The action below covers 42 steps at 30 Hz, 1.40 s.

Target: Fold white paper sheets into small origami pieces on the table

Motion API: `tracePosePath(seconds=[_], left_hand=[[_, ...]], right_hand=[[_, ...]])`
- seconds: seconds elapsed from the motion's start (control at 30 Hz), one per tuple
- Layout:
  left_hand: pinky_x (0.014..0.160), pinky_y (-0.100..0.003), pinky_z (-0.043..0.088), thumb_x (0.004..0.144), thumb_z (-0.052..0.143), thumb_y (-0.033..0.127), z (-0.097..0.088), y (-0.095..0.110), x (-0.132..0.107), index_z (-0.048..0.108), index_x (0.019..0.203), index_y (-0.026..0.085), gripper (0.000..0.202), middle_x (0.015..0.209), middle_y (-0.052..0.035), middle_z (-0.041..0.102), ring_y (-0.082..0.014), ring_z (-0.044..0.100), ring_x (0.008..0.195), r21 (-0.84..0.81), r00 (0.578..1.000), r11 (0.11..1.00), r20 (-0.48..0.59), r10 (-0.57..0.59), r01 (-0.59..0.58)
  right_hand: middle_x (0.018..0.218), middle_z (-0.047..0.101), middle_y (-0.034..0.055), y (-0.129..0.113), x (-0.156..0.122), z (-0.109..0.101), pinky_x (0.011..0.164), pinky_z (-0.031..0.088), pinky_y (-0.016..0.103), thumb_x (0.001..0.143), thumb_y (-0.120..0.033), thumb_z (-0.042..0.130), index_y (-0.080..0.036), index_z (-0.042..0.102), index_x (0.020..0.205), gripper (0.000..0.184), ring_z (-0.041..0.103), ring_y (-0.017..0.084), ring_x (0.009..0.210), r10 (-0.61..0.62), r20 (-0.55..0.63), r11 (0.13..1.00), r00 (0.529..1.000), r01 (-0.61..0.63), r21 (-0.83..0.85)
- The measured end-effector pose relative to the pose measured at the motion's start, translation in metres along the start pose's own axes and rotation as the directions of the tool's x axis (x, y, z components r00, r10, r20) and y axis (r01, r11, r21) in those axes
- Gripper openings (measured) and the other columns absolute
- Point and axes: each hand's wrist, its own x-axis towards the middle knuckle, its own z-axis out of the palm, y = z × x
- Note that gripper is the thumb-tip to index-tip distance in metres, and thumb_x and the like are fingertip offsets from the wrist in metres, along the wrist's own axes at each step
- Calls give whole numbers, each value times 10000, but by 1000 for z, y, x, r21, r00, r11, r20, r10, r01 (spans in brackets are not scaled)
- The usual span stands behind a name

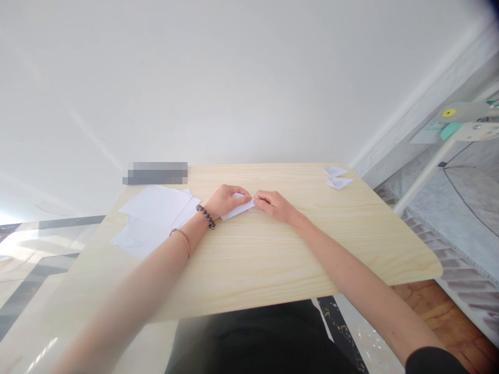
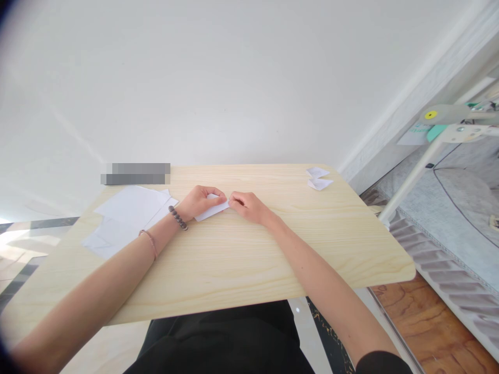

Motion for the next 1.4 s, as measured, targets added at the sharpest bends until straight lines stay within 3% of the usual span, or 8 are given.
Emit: tracePosePath(seconds=[0.3,0.5,0.73,0.83,0.97,1.07,1.27,1.4], left_hand=[[455,-198,277,664,533,458,-1,0,0,658,778,141,359,643,-6,595,-77,401,498,39,1000,999,22,22,-23],[446,-203,255,660,527,463,-1,-1,1,665,774,146,364,632,-2,590,-77,384,487,74,999,996,27,45,-46],[432,-200,281,657,540,458,-1,0,0,655,755,141,351,586,8,581,-75,417,466,-12,1000,1000,19,3,-3],[470,-196,342,656,559,460,-1,1,-1,638,801,142,358,663,-13,621,-98,501,535,-67,1000,998,16,8,-7],[542,-210,417,703,559,409,0,0,1,490,1043,177,417,701,-12,633,-100,563,553,-290,1000,957,10,20,-16],[619,-246,455,704,583,359,1,-2,3,444,995,171,373,723,-17,624,-111,599,588,-403,998,914,-57,33,-53],[657,-269,458,701,586,348,4,-7,4,508,855,153,260,776,-36,627,-139,622,648,-299,995,949,-41,90,-98],[680,-294,461,700,594,322,6,-10,4,477,899,173,275,773,-27,639,-150,626,682,-328,990,934,-53,129,-139]], right_hand=[[576,437,-25,1,0,-3,551,307,223,792,-247,338,-172,426,614,213,385,87,551,25,60,998,998,-28,53],[551,409,-38,2,2,0,509,275,216,781,-281,382,-170,426,598,219,340,74,505,-2,29,999,1000,4,-51],[574,426,-33,0,-1,-3,522,288,217,780,-234,351,-174,416,622,182,358,80,525,21,73,998,997,-25,59],[555,395,-40,1,-1,-1,504,271,214,790,-302,390,-171,429,619,219,336,75,510,0,-6,1000,1000,0,-16],[532,402,-43,8,0,-5,506,277,214,803,-349,395,-170,447,622,261,346,73,497,-21,-225,991,974,-8,-130],[598,506,-13,17,1,-12,563,336,219,814,-355,381,-166,482,648,272,440,88,554,9,-362,992,932,-53,-111],[793,594,19,22,3,-11,643,406,242,753,-330,493,-187,517,913,216,532,116,682,-56,-386,994,921,14,-111],[763,569,4,21,3,-8,649,427,248,751,-336,493,-202,497,886,190,535,116,677,-93,-402,993,911,57,-100]])
